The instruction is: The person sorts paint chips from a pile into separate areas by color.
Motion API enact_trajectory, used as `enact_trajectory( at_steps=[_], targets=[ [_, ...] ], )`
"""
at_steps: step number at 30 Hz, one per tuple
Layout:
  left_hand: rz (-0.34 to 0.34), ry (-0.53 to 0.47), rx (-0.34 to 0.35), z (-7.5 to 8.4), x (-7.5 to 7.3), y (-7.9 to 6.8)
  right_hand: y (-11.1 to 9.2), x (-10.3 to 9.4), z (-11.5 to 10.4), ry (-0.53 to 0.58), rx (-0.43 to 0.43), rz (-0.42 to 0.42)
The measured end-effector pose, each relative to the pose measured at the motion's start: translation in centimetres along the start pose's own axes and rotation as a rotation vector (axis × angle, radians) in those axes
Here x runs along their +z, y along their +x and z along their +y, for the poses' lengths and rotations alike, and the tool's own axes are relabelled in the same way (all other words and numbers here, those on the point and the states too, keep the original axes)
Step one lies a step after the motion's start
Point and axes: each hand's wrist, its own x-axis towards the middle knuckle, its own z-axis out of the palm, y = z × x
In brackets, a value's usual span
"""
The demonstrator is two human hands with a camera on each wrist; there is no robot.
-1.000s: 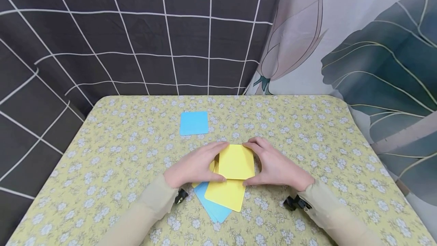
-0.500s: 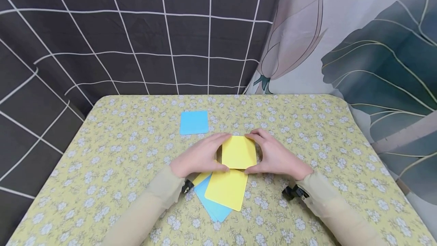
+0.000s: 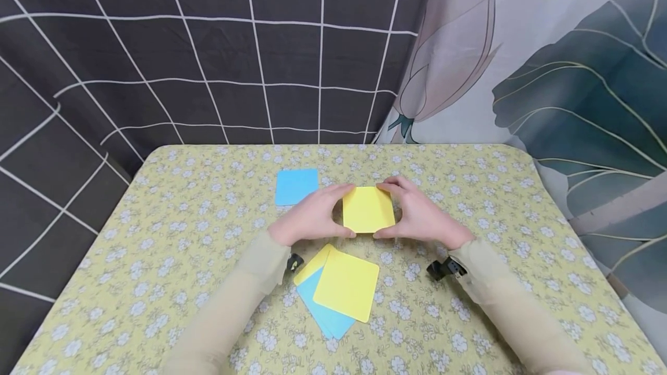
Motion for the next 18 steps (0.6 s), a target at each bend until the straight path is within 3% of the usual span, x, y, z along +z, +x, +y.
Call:
enact_trajectory(
  at_steps=[18],
  targets=[
    [0.034, 0.023, -0.039, -1.5, -2.5, 4.7, 4.9, -2.0, 2.0, 0.021, 0.088, 0.001]
  ],
)
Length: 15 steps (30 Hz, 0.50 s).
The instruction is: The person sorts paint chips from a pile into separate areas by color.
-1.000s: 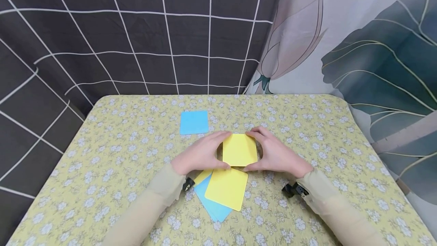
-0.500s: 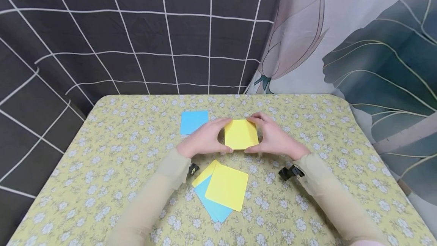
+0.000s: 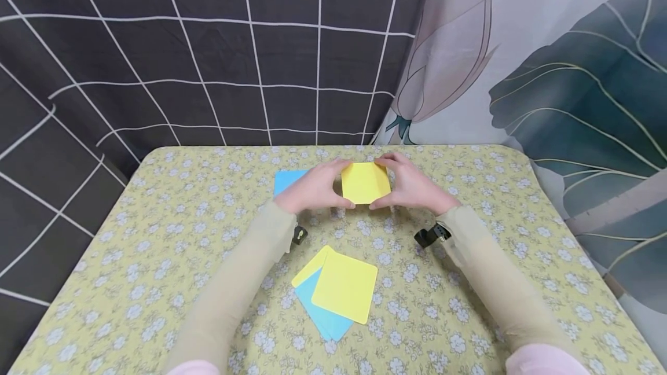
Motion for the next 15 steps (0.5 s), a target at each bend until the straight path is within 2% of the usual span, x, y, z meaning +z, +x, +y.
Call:
enact_trajectory(
  at_steps=[9, 15],
  targets=[
    [-0.034, 0.016, -0.055, -0.1, -0.2, 1.4, 1.7, 0.0, 0.9, -0.002, 0.076, -0.059],
    [-0.065, 0.01, -0.044, -0.5, 0.7, 1.7, 1.9, 1.0, 1.7, 0.005, 0.094, -0.105]
  ],
)
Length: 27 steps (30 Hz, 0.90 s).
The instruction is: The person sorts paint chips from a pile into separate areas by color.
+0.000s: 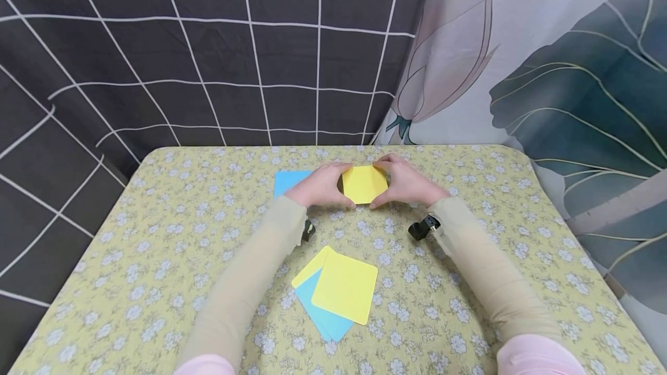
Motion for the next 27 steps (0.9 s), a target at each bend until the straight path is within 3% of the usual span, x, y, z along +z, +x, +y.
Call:
enact_trajectory(
  at_steps=[10, 27],
  targets=[
    [-0.027, -0.037, -0.032, -0.9, 1.7, 0.5, 0.4, 1.4, 1.1, 0.033, 0.063, -0.046],
    [-0.058, -0.041, -0.054, -1.1, 1.9, 0.8, 0.5, 1.4, 1.5, 0.008, 0.073, -0.061]
  ],
)
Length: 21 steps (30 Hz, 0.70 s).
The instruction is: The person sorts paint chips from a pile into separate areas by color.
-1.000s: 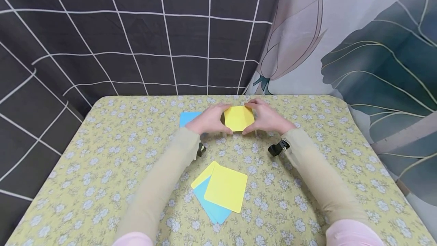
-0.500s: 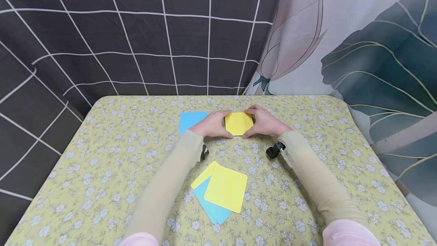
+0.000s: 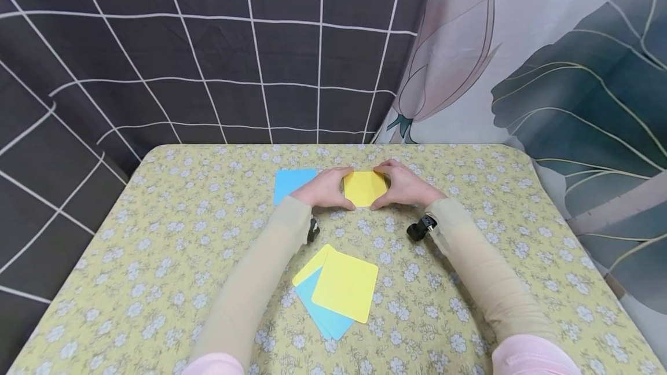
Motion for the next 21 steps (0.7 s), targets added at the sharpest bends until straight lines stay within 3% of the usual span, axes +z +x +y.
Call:
enact_trajectory(
  at_steps=[13, 21],
  targets=[
    [0.066, -0.048, -0.021, 0.0, -0.2, -0.7, -0.7, -0.3, -0.6, 0.0, -0.007, 0.043],
    [0.106, -0.007, 0.013, -0.2, -0.7, -1.8, -1.3, -0.7, -1.0, -0.031, 0.006, 0.065]
  ],
)
